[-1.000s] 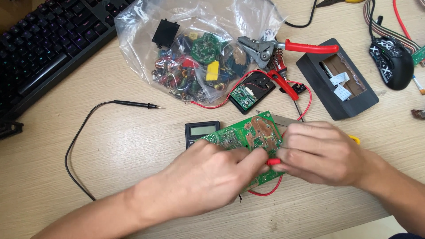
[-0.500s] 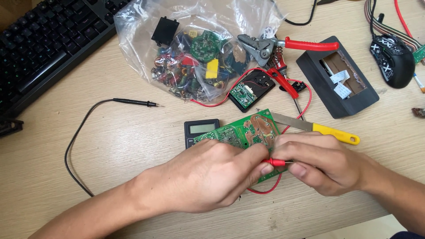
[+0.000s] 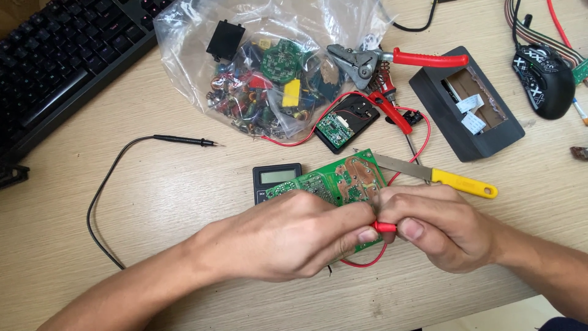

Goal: A person prepares electrical wires by stripping insulation and uses a multimeter to test a circuit board.

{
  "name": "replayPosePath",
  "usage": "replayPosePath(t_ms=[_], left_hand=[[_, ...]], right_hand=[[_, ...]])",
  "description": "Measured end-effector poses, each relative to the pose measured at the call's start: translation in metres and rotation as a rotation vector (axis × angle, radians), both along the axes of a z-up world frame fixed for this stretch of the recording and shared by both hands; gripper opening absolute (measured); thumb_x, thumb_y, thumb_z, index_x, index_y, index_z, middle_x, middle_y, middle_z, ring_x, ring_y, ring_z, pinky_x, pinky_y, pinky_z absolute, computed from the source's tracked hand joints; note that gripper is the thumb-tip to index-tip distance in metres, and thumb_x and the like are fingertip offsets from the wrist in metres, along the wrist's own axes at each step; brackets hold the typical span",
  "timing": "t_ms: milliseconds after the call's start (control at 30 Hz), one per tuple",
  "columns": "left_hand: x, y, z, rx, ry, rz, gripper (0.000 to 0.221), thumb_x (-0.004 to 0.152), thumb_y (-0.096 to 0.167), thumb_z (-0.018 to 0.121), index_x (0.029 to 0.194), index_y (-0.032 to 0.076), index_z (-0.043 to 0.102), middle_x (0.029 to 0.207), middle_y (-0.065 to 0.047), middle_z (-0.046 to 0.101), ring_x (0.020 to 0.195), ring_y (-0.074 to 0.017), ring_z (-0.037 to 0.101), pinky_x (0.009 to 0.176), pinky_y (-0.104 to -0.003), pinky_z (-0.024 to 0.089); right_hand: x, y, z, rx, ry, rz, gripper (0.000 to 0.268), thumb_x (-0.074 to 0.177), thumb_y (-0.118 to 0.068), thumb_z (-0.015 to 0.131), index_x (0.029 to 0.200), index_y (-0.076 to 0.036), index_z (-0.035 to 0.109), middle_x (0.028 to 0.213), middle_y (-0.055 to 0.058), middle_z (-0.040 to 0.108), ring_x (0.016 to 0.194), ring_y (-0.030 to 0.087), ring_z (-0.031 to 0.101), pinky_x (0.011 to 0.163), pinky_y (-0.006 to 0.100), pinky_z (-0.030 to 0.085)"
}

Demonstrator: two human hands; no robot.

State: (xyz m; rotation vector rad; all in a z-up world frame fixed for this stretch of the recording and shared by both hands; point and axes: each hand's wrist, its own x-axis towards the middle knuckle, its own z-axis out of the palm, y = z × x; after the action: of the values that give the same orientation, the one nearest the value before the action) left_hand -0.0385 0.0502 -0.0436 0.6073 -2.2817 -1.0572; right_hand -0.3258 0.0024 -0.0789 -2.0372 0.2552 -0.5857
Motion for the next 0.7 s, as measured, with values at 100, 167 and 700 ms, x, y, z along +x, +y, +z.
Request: replayPosePath(t_ms=[100, 167, 700], left_hand=[[0.001, -0.003, 0.000, 0.014, 0.025, -0.031, 0.022, 0.124, 0.019, 0.045, 0.110, 0.003, 0.049, 0.071, -0.018, 0.047, 0.054, -0.0420, 0.049, 0.053, -0.052, 0.038], [0.002, -0.004, 0.000, 0.020, 0.033, -0.042, 0.022, 0.124, 0.019, 0.045, 0.109, 0.003, 0.049, 0.070, -0.018, 0.047, 0.055, -0.0421, 0.049, 0.054, -0.052, 0.039], [-0.002, -0.004, -0.008, -0.352, -0.485, 0.216, 0.021, 0.124, 0.027, 0.053, 0.112, 0.011, 0.050, 0.086, -0.009, 0.073, 0.052, -0.0496, 0.068, 0.035, -0.063, 0.047]], right_hand=[[0.000, -0.001, -0.002, -0.015, -0.001, 0.001, 0.043, 0.121, -0.028, 0.038, 0.107, 0.002, 0.066, 0.086, 0.010, 0.058, 0.077, 0.029, 0.060, 0.077, 0.040, 0.057], [0.000, -0.001, -0.002, -0.014, 0.003, 0.006, 0.044, 0.121, -0.029, 0.038, 0.107, 0.002, 0.066, 0.085, 0.010, 0.056, 0.075, 0.029, 0.058, 0.075, 0.040, 0.055], [0.011, -0.013, 0.015, -0.569, 0.112, -0.168, 0.017, 0.111, -0.012, 0.061, 0.106, 0.004, 0.066, 0.087, 0.014, 0.063, 0.073, 0.033, 0.061, 0.070, 0.045, 0.053]])
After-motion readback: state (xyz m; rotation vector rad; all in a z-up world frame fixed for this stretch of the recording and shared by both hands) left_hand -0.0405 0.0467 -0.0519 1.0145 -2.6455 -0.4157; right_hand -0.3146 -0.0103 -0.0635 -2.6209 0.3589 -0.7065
